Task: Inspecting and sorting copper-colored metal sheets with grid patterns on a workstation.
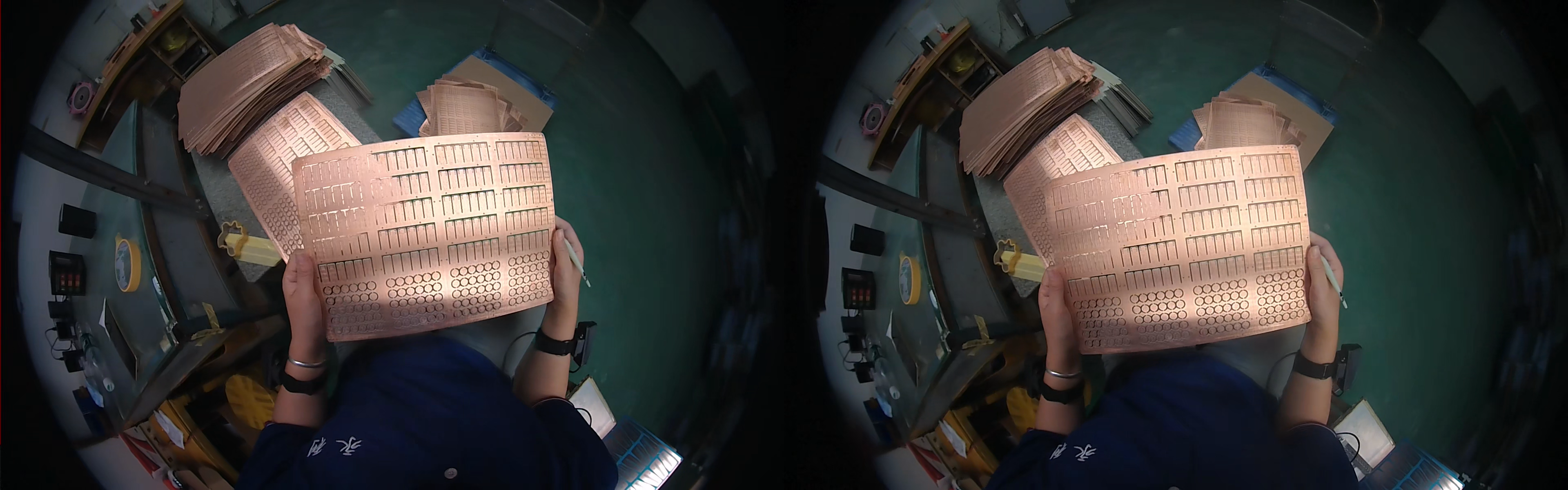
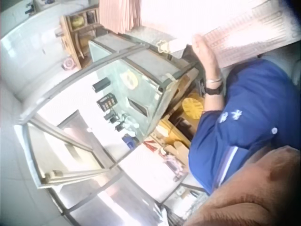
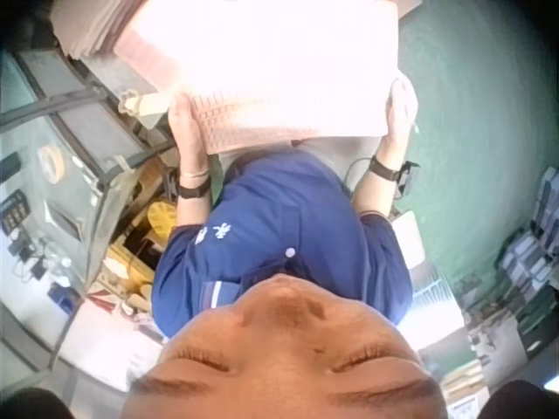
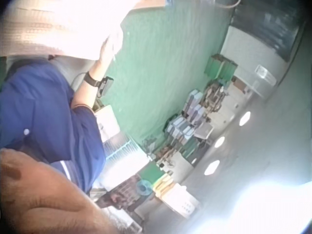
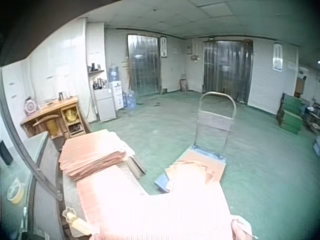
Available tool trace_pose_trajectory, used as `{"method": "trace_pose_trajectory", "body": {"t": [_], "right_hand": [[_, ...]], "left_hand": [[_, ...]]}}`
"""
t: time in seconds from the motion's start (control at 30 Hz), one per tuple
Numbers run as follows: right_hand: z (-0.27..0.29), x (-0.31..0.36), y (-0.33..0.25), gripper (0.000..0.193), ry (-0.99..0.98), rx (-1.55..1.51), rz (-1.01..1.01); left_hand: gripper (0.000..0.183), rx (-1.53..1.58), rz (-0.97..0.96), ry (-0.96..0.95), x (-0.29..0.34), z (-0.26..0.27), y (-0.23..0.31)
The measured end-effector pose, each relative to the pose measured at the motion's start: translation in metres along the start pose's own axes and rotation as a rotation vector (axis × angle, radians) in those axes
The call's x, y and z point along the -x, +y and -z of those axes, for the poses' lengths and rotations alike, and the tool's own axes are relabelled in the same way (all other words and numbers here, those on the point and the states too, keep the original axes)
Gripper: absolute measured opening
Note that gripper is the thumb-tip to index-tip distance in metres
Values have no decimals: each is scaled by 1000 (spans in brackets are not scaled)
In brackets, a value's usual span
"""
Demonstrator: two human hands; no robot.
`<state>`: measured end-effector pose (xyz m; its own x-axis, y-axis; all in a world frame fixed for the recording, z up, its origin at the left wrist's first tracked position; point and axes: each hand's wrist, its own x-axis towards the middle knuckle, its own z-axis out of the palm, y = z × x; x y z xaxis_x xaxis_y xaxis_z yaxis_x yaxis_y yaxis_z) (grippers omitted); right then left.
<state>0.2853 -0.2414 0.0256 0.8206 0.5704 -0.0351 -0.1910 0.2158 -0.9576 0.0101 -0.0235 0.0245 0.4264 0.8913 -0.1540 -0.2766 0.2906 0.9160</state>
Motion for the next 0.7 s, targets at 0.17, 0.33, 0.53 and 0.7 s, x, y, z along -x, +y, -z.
{"method": "trace_pose_trajectory", "body": {"t": [0.17, 0.33, 0.53, 0.7], "right_hand": [[-6, 9, -11, 34, -31, 8, 21], [-5, 17, -19, 33, -23, 44, 59], [-9, 23, -25, 28, 9, 75, 96], [-2, 20, -19, 24, 22, 89, 86]], "left_hand": [[31, -13, -29, -2, 11, 3, 11], [33, -24, -73, 23, 16, 6, 14], [32, -26, -100, -63, 19, 13, 16], [28, -9, -171, -81, 22, 9, 16]]}}
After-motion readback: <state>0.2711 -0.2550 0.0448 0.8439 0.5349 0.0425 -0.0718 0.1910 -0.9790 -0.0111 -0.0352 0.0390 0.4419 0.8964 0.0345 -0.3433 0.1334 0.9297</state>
